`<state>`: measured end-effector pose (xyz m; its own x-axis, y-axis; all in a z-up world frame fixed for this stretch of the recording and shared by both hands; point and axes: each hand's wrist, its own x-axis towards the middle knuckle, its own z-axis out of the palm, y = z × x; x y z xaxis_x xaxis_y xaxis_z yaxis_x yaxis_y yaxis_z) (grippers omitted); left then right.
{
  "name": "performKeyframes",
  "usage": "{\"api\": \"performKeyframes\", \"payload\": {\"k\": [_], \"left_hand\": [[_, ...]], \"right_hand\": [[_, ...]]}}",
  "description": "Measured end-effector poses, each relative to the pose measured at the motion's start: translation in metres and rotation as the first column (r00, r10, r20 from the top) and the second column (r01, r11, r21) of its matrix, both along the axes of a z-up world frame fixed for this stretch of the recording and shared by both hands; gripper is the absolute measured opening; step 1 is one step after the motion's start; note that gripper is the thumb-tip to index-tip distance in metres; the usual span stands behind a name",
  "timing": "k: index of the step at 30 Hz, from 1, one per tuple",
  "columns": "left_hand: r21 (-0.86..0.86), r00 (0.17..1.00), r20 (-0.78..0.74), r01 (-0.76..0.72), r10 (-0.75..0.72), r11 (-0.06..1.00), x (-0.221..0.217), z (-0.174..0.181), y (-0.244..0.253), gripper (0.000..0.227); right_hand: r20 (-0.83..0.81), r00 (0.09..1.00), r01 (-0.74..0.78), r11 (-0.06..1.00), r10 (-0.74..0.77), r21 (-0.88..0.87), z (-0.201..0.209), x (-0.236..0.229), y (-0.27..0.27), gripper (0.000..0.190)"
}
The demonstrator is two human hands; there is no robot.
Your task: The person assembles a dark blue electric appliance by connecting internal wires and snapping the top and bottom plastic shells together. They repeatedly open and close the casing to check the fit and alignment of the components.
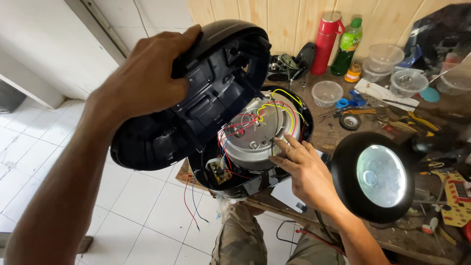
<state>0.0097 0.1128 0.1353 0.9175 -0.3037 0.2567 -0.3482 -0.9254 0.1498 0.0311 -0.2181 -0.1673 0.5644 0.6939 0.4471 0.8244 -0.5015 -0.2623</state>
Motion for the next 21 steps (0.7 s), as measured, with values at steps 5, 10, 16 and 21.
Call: {"api": "performKeyframes", "payload": {"k": [5, 10, 16, 21], "left_hand": [[-0.047, 0.982, -0.113, -0.155, 0.149, 0.987, -0.010, 0.022, -0.012, 0.050], [-0.104, 0.982, -0.083, -0.178, 0.170, 0.978, -0.007, 0.014, 0.003, 0.085], [-0.156, 0.993, -0.018, -0.120, 0.118, 0.980, 0.002, 0.000, 0.017, 0.080], [-0.221, 0.957, 0.239, -0.112, 0.165, 0.969, -0.012, -0.003, 0.028, 0.070]], "right_hand": [[0.247, 0.968, 0.034, 0.999, -0.032, -0.003, -0.004, 0.015, -0.004, 0.043], [0.291, 0.956, 0.045, 0.999, -0.047, 0.014, -0.004, 0.017, -0.001, 0.057], [0.357, 0.934, 0.012, 0.999, -0.028, 0.048, 0.014, 0.016, 0.002, 0.053], [-0.160, 0.985, 0.047, 0.785, 0.066, 0.617, 0.053, 0.024, 0.018, 0.033]]}}
